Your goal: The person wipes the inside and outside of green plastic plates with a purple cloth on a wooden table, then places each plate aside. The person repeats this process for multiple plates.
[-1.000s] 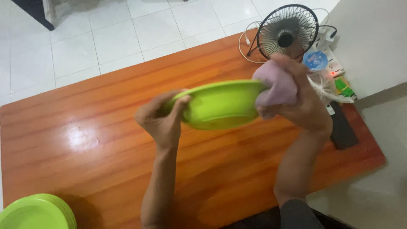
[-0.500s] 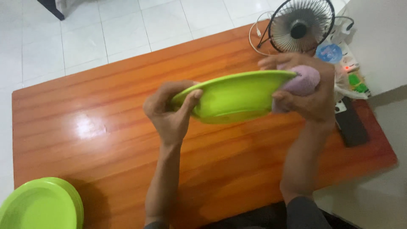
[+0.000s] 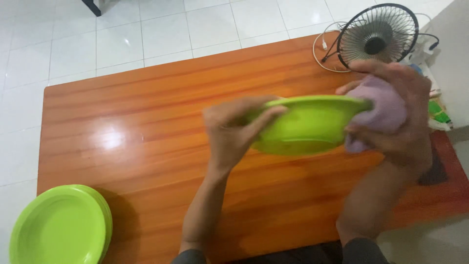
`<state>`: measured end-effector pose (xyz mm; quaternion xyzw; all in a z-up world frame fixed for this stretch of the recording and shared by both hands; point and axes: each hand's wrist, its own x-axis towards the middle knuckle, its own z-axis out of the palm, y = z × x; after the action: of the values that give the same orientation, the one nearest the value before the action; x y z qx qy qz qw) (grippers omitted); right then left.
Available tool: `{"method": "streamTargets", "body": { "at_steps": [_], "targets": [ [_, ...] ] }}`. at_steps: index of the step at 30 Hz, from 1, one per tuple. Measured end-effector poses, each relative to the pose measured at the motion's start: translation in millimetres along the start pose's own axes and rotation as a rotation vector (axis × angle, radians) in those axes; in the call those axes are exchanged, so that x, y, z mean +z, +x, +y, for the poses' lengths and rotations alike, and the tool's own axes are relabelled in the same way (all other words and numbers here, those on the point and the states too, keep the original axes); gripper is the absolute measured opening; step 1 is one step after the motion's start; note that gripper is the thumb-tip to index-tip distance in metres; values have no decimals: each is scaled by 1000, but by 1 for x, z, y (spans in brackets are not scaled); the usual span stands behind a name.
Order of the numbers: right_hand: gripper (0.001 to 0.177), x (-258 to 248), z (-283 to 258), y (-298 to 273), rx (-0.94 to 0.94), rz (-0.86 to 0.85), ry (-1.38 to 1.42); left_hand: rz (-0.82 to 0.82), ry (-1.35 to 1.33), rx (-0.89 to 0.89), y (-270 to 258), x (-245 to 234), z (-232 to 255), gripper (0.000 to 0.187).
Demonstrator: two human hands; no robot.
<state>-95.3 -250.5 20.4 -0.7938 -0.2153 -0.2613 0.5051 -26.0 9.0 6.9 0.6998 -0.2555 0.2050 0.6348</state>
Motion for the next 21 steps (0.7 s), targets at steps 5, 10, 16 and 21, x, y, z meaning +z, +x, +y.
{"method": "streamTargets", "body": {
  "at_steps": [5, 10, 16, 21],
  "targets": [
    [87, 26, -13, 20, -97, -340, -425, -273, 167, 342, -17, 22, -27, 21],
    [75, 35, -14, 22, -162, -239, -365, -191, 99, 288, -6, 14, -16, 16],
    [82, 21, -5, 18, 53, -288, -222, -193, 61, 236, 0, 8, -13, 15],
    [107, 3, 3, 15, 260, -420, -439, -188, 60, 270, -4, 16, -14, 19]
  ]
}}
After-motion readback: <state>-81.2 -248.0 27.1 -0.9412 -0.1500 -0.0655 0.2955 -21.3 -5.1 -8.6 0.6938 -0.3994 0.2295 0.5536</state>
